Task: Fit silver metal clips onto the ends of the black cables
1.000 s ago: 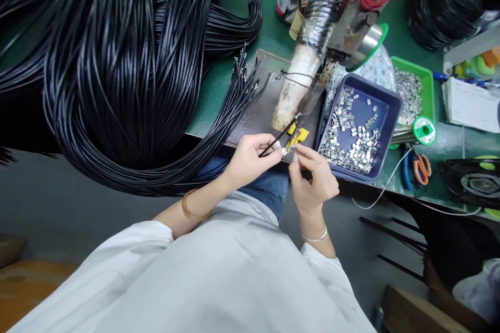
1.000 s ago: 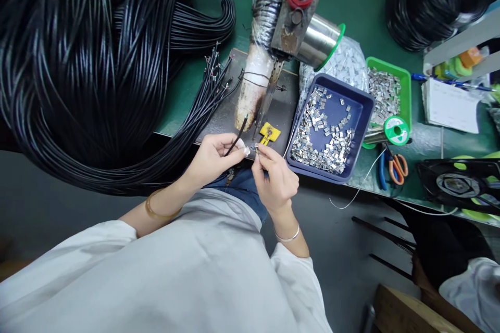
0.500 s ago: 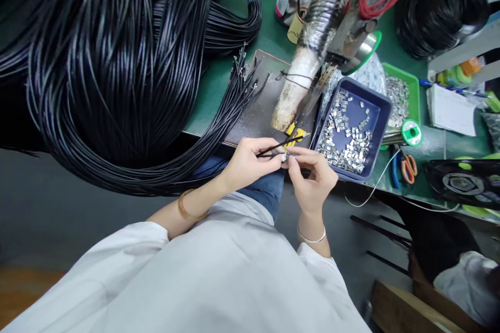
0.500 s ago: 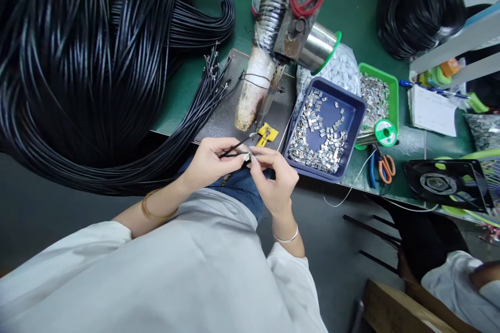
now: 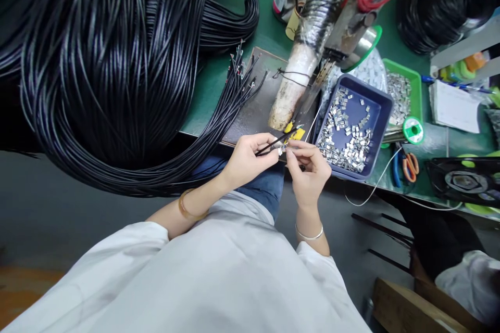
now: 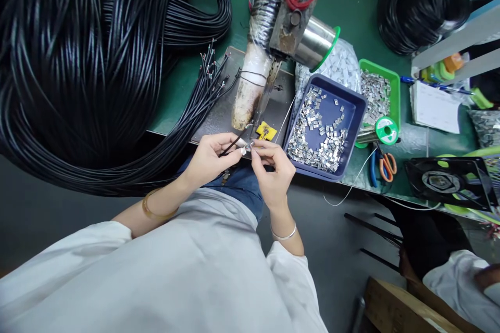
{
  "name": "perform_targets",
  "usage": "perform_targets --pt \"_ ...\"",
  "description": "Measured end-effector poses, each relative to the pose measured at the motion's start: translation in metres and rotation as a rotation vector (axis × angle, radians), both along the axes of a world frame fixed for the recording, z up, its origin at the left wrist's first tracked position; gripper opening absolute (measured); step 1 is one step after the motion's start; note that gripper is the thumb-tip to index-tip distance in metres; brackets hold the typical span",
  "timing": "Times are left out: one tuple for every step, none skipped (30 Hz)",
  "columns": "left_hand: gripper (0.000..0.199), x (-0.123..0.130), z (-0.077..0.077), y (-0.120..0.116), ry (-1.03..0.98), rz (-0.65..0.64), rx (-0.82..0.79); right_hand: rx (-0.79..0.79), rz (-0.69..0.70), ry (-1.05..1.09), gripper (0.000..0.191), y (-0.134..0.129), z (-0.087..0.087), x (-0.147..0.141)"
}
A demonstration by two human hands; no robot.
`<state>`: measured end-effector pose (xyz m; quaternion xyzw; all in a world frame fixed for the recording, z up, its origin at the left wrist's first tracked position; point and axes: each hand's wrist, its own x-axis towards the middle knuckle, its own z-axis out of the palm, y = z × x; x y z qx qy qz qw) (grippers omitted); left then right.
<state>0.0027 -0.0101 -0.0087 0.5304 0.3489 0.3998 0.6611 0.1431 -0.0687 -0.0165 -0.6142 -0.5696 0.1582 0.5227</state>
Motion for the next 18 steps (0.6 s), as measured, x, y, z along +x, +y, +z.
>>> perform_targets --pt "0.008 0.001 -0.001 0.0 0.016 0.001 0.011 0.006 0.001 0.001 0.003 0.001 0.0 0.0" --pt "0.009 0.002 -0.003 0.0 0.038 0.007 0.025 0.034 -0.003 -0.028 0.004 0.001 0.0 -0.001" --pt "0.009 0.002 -0.005 0.0 0.063 0.016 0.042 0.075 -0.011 -0.079 0.006 0.002 0.0 0.0" --pt "0.01 0.003 -0.006 0.0 0.09 0.027 0.06 0.122 -0.02 -0.141 0.009 0.002 0.0 0.0" --pt "0.011 0.004 -0.008 0.0 0.116 0.039 0.08 0.162 -0.027 -0.203 0.012 0.003 -0.001 0.0" --pt "0.012 0.004 -0.009 0.0 0.138 0.05 0.1 0.192 -0.033 -0.255 0.014 0.004 -0.002 0.001" --pt "0.013 0.005 -0.009 0.001 0.154 0.059 0.119 0.21 -0.04 -0.294 0.015 0.004 -0.003 0.001" --pt "0.013 0.006 -0.01 0.001 0.166 0.065 0.135 0.219 -0.046 -0.316 0.015 0.005 -0.004 0.001" --pt "0.014 0.006 -0.009 0.001 0.176 0.071 0.149 0.223 -0.049 -0.326 0.015 0.006 -0.005 0.001" --pt "0.014 0.007 -0.009 0.002 0.184 0.077 0.158 0.225 -0.052 -0.327 0.015 0.006 -0.006 0.001" --pt "0.015 0.007 -0.008 0.002 0.191 0.084 0.163 0.226 -0.053 -0.323 0.016 0.007 -0.006 0.001" --pt "0.015 0.007 -0.007 0.002 0.197 0.09 0.168 0.231 -0.055 -0.32 0.016 0.008 -0.005 0.001" --pt "0.015 0.007 -0.005 0.002 0.2 0.095 0.174 0.239 -0.059 -0.319 0.016 0.008 -0.005 0.001" --pt "0.015 0.007 -0.003 0.002 0.201 0.096 0.18 0.247 -0.064 -0.32 0.017 0.009 -0.004 0.0" --pt "0.014 0.006 -0.001 0.002 0.202 0.096 0.189 0.254 -0.069 -0.324 0.017 0.009 -0.003 0.0" --pt "0.013 0.006 0.001 0.002 0.203 0.092 0.199 0.259 -0.073 -0.328 0.018 0.009 -0.002 0.0" --pt "0.012 0.006 0.003 0.002 0.203 0.09 0.206 0.262 -0.074 -0.332 0.018 0.009 -0.001 0.0" --pt "0.012 0.005 0.005 0.002 0.2 0.087 0.208 0.264 -0.072 -0.338 0.019 0.008 0.0 0.0"
